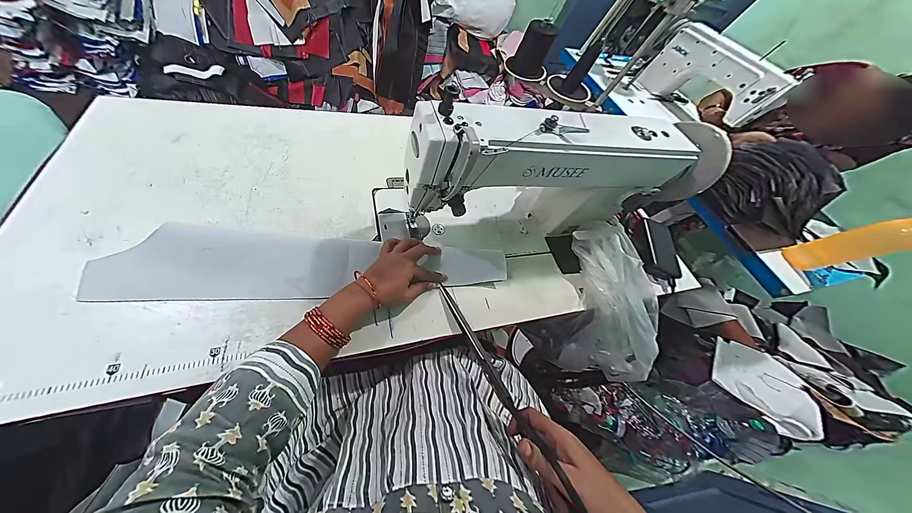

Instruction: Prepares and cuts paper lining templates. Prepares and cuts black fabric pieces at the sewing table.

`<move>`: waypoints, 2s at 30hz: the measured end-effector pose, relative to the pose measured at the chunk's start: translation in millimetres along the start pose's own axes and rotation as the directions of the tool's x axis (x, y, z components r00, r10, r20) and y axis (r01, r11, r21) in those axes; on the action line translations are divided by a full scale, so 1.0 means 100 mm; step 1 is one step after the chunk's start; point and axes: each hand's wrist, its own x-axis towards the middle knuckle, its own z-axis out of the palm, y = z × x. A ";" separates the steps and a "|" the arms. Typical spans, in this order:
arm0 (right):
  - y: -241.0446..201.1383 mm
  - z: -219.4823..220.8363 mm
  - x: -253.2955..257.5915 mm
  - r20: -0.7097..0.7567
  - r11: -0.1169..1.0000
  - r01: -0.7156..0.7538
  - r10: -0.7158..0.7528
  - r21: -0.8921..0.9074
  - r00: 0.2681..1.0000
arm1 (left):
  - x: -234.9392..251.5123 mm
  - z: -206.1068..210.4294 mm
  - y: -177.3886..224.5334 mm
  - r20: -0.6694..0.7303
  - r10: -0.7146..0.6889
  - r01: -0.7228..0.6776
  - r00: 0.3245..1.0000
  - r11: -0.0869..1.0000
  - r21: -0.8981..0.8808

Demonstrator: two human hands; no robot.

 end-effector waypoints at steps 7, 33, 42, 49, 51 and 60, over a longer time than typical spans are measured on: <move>0.02 -0.03 0.00 0.014 1.000 -0.009 0.009 -0.005 1.000 | -0.08 0.05 0.11 0.000 -0.112 0.112 0.994 0.993 -0.025; 0.21 -0.11 -0.18 0.096 0.999 0.040 -0.041 0.014 0.995 | -0.27 0.34 0.77 -0.138 -0.478 0.471 0.868 0.879 -0.082; 0.21 -0.04 -0.12 0.054 0.999 0.037 -0.038 0.015 0.998 | -0.26 0.30 0.84 -0.091 -0.523 0.515 0.847 0.852 -0.097; 0.18 0.00 -0.09 0.044 0.999 0.048 -0.048 -0.005 0.998 | -0.24 0.24 0.86 -0.026 -0.544 0.539 0.839 0.837 -0.096; 0.18 0.01 -0.09 0.042 0.999 0.053 -0.053 0.008 0.998 | -0.24 0.23 0.86 -0.019 -0.546 0.542 0.838 0.835 -0.094; 0.13 0.07 -0.12 -0.013 0.999 0.034 -0.034 -0.030 0.999 | -0.24 0.24 0.86 -0.033 -0.550 0.546 0.835 0.834 -0.083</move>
